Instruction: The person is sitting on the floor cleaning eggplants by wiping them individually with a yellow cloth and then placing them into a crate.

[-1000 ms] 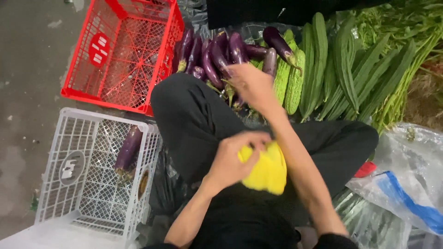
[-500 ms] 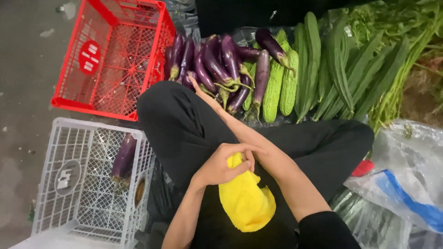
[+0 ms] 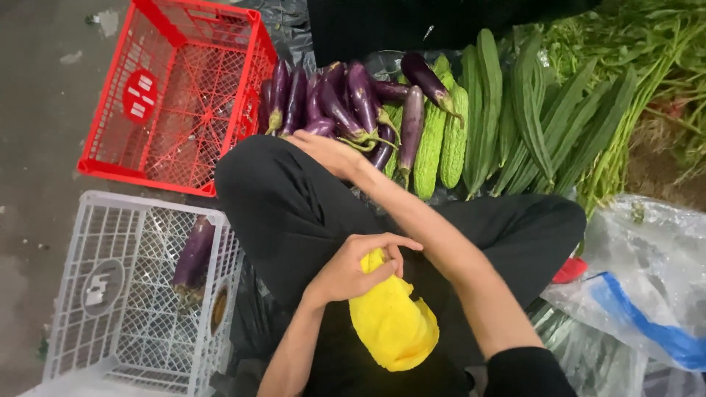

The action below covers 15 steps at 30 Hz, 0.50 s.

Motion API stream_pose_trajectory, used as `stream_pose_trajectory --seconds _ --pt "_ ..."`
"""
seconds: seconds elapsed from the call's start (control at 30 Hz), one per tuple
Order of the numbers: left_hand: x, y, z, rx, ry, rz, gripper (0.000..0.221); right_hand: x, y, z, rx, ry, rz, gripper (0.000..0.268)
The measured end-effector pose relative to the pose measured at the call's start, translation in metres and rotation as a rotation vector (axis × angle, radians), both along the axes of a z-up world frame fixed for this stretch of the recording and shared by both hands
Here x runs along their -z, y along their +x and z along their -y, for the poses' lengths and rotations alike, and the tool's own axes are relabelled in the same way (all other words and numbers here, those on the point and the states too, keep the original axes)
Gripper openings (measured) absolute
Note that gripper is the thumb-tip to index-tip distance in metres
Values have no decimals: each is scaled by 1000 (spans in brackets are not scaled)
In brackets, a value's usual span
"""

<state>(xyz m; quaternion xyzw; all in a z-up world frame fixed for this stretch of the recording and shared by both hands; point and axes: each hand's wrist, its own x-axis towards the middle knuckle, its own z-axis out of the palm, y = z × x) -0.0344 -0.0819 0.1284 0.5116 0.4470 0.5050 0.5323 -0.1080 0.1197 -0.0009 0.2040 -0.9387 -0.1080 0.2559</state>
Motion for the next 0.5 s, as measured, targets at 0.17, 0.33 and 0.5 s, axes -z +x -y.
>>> stream_pose_trajectory --seconds 0.17,0.33,0.5 --pt "15 -7 -2 -9 26 10 35 -41 31 -42 59 -501 -99 54" --pt "35 -21 -11 -71 -17 45 38 -60 139 -51 460 -592 -106 89" --pt "52 -29 -25 -159 -47 58 36 -27 202 -32 970 -961 -218 67"
